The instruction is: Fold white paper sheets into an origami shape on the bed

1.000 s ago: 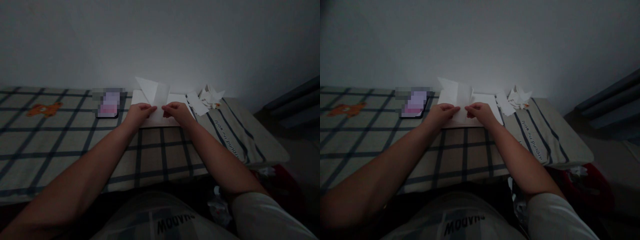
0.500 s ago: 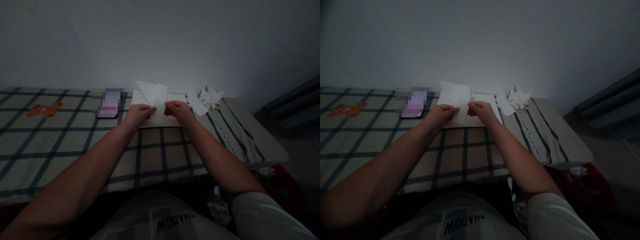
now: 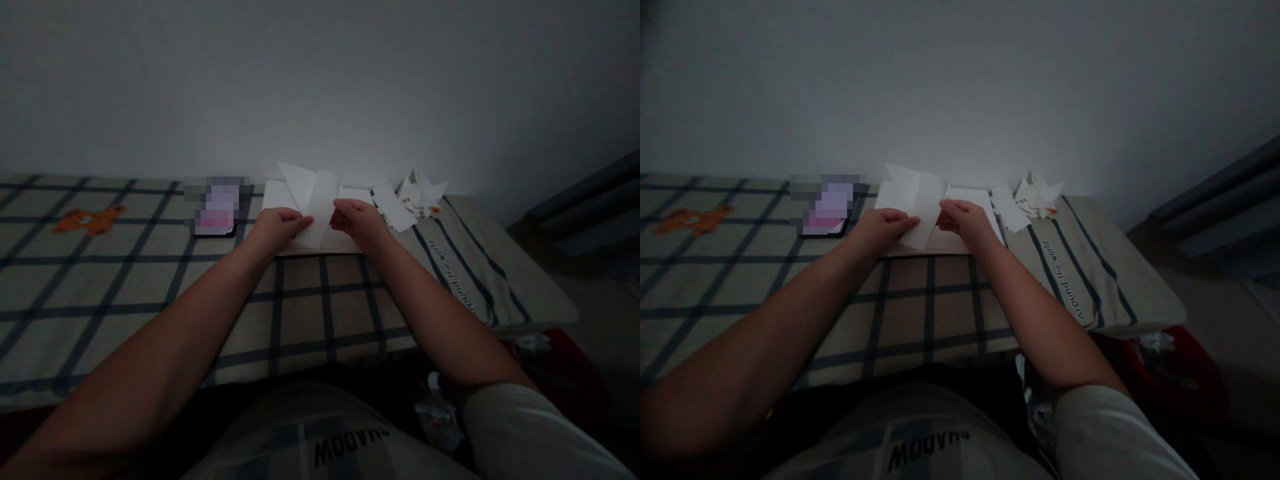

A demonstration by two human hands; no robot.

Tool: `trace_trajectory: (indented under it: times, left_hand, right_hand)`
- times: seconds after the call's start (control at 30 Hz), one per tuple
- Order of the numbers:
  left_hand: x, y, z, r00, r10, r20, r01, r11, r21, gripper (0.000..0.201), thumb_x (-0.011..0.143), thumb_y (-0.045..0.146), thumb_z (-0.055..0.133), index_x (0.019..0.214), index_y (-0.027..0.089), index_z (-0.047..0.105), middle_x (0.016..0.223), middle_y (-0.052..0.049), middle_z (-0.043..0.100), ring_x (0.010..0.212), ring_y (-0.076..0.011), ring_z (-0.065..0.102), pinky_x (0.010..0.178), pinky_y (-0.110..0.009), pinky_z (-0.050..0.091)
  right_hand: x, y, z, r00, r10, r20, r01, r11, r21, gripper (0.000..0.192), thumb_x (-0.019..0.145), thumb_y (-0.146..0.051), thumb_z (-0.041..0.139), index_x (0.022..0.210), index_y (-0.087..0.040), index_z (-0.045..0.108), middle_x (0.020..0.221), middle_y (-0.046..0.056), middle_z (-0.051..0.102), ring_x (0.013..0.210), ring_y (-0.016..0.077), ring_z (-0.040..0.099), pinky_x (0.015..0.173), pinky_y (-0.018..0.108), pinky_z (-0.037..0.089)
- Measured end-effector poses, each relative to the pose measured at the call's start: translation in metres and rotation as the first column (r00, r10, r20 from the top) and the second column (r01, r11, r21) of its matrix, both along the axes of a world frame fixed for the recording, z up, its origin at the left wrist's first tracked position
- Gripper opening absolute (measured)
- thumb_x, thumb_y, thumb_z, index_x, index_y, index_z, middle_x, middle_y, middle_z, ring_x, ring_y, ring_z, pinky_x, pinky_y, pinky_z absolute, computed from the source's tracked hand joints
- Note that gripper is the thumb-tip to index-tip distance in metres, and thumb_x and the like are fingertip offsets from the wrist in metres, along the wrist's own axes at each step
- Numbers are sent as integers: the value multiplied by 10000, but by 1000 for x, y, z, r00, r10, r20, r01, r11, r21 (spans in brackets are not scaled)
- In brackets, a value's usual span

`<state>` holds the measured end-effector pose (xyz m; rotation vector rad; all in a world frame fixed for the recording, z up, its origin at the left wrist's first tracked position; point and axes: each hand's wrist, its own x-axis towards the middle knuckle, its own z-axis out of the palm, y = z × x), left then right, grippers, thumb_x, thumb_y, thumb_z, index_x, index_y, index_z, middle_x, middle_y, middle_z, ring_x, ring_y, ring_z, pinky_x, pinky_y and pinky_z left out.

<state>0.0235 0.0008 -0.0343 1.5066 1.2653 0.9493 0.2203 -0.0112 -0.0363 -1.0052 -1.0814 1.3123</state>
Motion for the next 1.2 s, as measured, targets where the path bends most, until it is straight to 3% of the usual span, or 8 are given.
trace_trajectory:
  times: [0.43, 0.67, 0.8, 1.0, 1.2]
  left_hand:
    - [-1, -2, 1, 994, -1, -108, 11, 996, 90, 319, 649, 488, 775, 645, 186, 673, 555, 16, 560, 491, -102, 422, 466, -241, 270]
    - [1, -4, 6, 999, 37, -23, -37, 999, 17, 316, 629, 473, 777, 630, 177, 668, 544, 10, 565, 498, -110, 434, 482, -244, 304]
    - [1, -2, 3, 996, 50, 75, -54, 997, 51, 326, 673, 500, 749, 700, 179, 699, 638, -9, 626, 573, -125, 493, 532, -243, 362]
    - [1, -2, 1, 997, 78, 5, -78, 991, 112, 273, 653, 447, 771, 699, 185, 706, 667, -16, 653, 624, -145, 536, 554, -245, 388]
    - [4, -5, 5, 996, 53, 65, -57, 997, 58, 266, 644, 434, 778, 684, 183, 700, 650, -12, 640, 601, -133, 524, 541, -243, 386]
  right_hand:
    - [0, 0, 2, 992, -127, -9, 126, 992, -25, 244, 656, -363, 802, 767, -189, 673, 710, 11, 695, 667, 132, 661, 646, 268, 528]
    - [1, 2, 2, 991, -136, -8, 135, 989, -56, 226, 671, -320, 795, 804, -197, 660, 737, 13, 700, 693, 135, 666, 705, 289, 542]
    - [1, 2, 1, 995, -95, -27, 94, 995, -34, 183, 700, -308, 763, 805, -200, 660, 752, 16, 700, 713, 133, 667, 728, 287, 539]
    - [0, -1, 4, 996, -83, 20, 84, 996, -30, 275, 695, -418, 779, 711, -211, 599, 729, 7, 647, 695, 128, 617, 747, 300, 539]
    - [2, 2, 0, 995, -103, 13, 103, 994, 24, 331, 697, -433, 796, 647, -219, 549, 691, -6, 595, 691, 126, 587, 767, 314, 535]
